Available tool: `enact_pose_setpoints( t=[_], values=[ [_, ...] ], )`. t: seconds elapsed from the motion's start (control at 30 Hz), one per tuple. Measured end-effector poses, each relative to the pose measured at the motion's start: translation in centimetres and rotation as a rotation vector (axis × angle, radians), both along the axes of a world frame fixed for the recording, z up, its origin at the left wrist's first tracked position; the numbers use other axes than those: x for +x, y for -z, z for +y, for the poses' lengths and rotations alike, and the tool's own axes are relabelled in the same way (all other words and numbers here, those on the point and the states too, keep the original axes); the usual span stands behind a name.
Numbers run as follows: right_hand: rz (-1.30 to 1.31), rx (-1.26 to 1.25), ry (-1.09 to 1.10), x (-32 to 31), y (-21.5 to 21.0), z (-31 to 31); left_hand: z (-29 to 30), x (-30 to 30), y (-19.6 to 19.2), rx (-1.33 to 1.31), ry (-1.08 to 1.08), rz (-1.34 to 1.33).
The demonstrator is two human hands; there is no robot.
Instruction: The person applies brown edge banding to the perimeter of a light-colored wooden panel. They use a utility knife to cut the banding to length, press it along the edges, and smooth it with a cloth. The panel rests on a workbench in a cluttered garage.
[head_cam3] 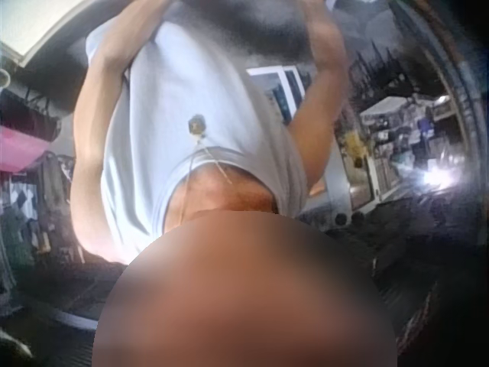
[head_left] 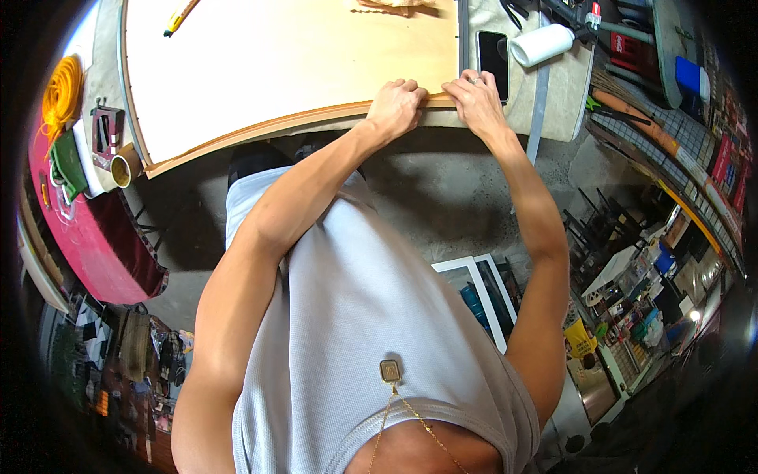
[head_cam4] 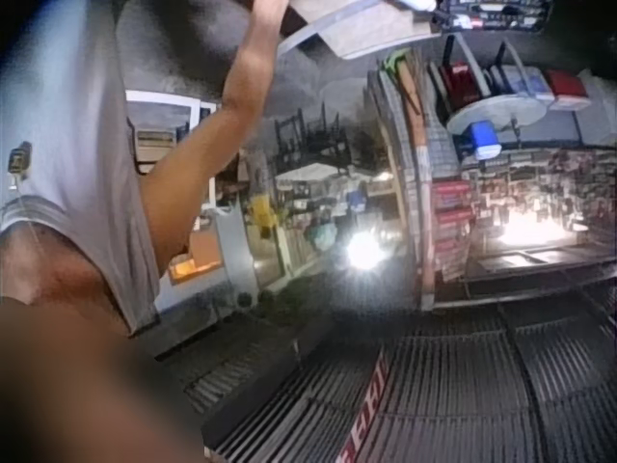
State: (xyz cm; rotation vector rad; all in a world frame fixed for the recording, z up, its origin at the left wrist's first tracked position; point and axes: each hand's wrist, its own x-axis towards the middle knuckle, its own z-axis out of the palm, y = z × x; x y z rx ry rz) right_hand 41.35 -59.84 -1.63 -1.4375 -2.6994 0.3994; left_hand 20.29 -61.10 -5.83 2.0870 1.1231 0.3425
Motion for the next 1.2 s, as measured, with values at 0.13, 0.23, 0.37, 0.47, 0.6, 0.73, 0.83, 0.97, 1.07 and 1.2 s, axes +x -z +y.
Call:
enact_pose_setpoints(
  t=[0.13,0.23,0.37,0.47,0.6,0.73,0.83,0.97,1.07,1.2],
  values=[
    [-0.082,-0.046,-0.009,0.1,0.4,0.2,0.1,1.5,0.8,-0.048,0.025,0.046],
    [-0.067,-0.047,0.007,0.2,0.2,-0.1,0.0,1.6,0.9,-0.04,0.023,0.042],
    [-0.153,-0.062,0.024,0.0,-0.6,-0.9,-0.3,1.5,0.6,0.022,0.086,0.093],
    [-0.217,-0.106,0.079,-0.1,-0.7,-1.9,-0.6,1.4,0.4,0.064,0.085,0.141],
    [-0.219,-0.007,0.074,0.1,0.5,-2.4,-0.7,1.2,-0.1,0.052,0.121,0.271],
    [-0.277,-0.009,0.034,0.4,0.9,-2.4,-0.5,-1.2,-1.0,0.016,0.12,0.258],
    [-0.325,-0.045,0.072,-1.0,-0.5,-2.3,-0.7,-5.1,-1.5,0.069,0.16,0.427],
    [-0.406,0.055,0.207,-7.3,-2.1,-2.4,-0.7,-8.3,-1.8,-0.13,0.132,0.255],
    [-0.127,-0.148,0.058,-15.1,-1.0,-1.9,0.4,-12.5,-2.3,-0.208,0.054,0.209],
    [0.086,-0.258,-0.027,-26.0,1.5,-2.6,-0.3,-28.5,-3.8,-0.205,-0.179,0.387]
  ],
)
